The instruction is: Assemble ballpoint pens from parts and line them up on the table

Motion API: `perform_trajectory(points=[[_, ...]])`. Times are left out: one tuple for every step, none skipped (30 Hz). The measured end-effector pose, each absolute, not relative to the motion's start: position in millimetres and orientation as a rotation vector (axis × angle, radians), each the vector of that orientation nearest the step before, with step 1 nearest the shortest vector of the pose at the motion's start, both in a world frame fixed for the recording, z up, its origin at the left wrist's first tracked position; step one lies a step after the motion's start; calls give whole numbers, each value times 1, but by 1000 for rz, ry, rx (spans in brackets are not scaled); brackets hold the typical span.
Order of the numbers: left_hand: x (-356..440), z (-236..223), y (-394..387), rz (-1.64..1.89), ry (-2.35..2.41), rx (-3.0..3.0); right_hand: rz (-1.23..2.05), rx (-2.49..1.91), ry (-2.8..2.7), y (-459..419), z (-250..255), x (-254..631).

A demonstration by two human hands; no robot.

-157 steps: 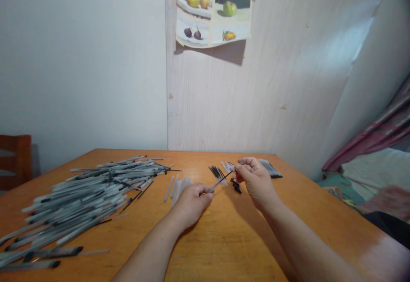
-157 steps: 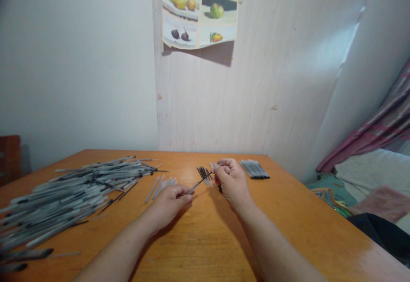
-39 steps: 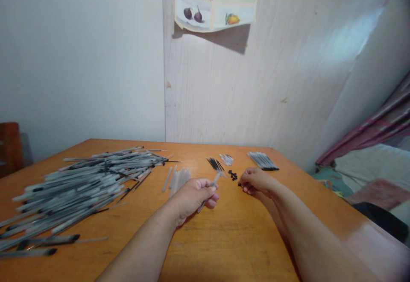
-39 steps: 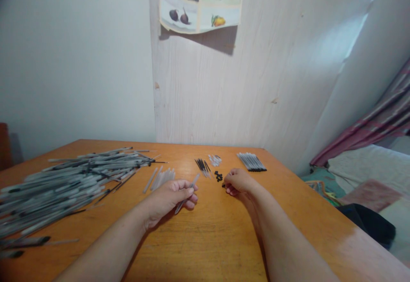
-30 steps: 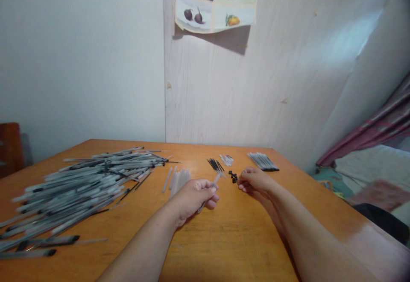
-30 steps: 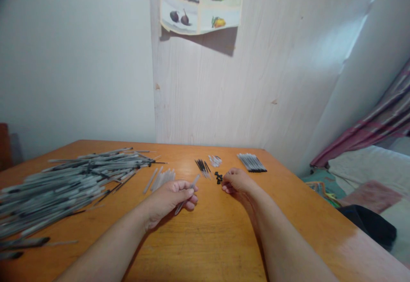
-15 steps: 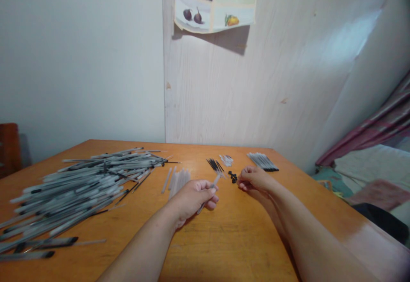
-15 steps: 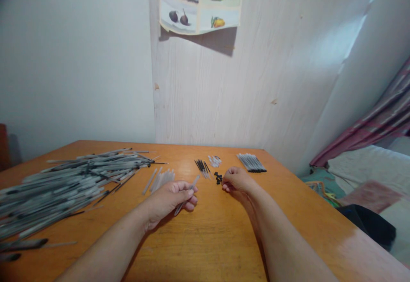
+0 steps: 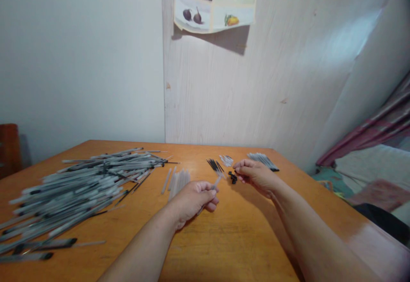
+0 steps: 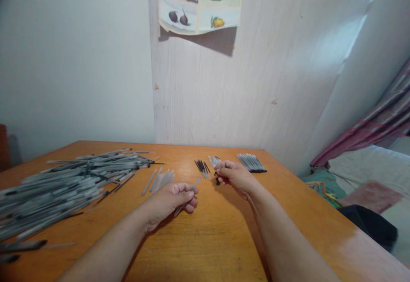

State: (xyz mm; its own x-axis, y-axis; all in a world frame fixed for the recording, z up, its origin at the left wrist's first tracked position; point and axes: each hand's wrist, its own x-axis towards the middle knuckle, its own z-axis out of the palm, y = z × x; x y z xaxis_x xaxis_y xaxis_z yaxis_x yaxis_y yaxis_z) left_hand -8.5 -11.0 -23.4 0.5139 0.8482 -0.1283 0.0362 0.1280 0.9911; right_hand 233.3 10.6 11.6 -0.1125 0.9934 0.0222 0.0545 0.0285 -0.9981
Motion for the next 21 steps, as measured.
perform_trajectory(points=[[-8,-24,-11,713,865,1318,1269,-1150,-1344,8,14,230],[-8,-24,-11,712,865,1315,1290,-1127,-1342,6,16,226],[-8,-24,-12,712,863,1311,1308,-1109,-1342,4,17,223],[-8,-24,-12,712,862,1308,1322,-1097,-1347,2,19,220],[-8,-24,-12,711,862,1307,1331,-1089,-1358,0,20,217],[-8,-24,-12,708,863,1308,1338,-1082,-1375,-2,21,215],[-8,-24,-12,705,866,1310,1345,-1074,-1394,-3,21,213],[-8,-24,-12,704,870,1314,1350,-1066,-1414,-4,22,212],[-8,-24,-12,703,872,1318,1354,-1058,-1433,-5,22,211],[-8,-23,-12,701,873,1323,1356,-1055,-1449,-5,22,210],[-8,-23,-12,701,874,1327,1355,-1056,-1462,-6,22,210],[-8,-23,-12,698,874,1331,1347,-1063,-1471,-6,22,211],[-8,-22,-12,696,875,1335,1336,-1071,-1478,-6,22,211],[-8,-22,-12,693,876,1339,1325,-1079,-1485,-6,22,211],[-8,-22,-13,690,876,1342,1316,-1086,-1490,-6,22,211],[-8,-22,-13,689,876,1345,1310,-1091,-1495,-6,22,211],[-8,-22,-13,689,875,1347,1309,-1094,-1500,-6,22,210],[-8,-23,-13,691,874,1349,1309,-1099,-1505,-6,22,210],[-8,-23,-13,692,872,1352,1309,-1103,-1510,-7,22,209],[-8,-23,-13,692,869,1355,1307,-1106,-1516,-7,22,208],[-7,-24,-13,691,868,1359,1304,-1110,-1523,-7,23,208]])
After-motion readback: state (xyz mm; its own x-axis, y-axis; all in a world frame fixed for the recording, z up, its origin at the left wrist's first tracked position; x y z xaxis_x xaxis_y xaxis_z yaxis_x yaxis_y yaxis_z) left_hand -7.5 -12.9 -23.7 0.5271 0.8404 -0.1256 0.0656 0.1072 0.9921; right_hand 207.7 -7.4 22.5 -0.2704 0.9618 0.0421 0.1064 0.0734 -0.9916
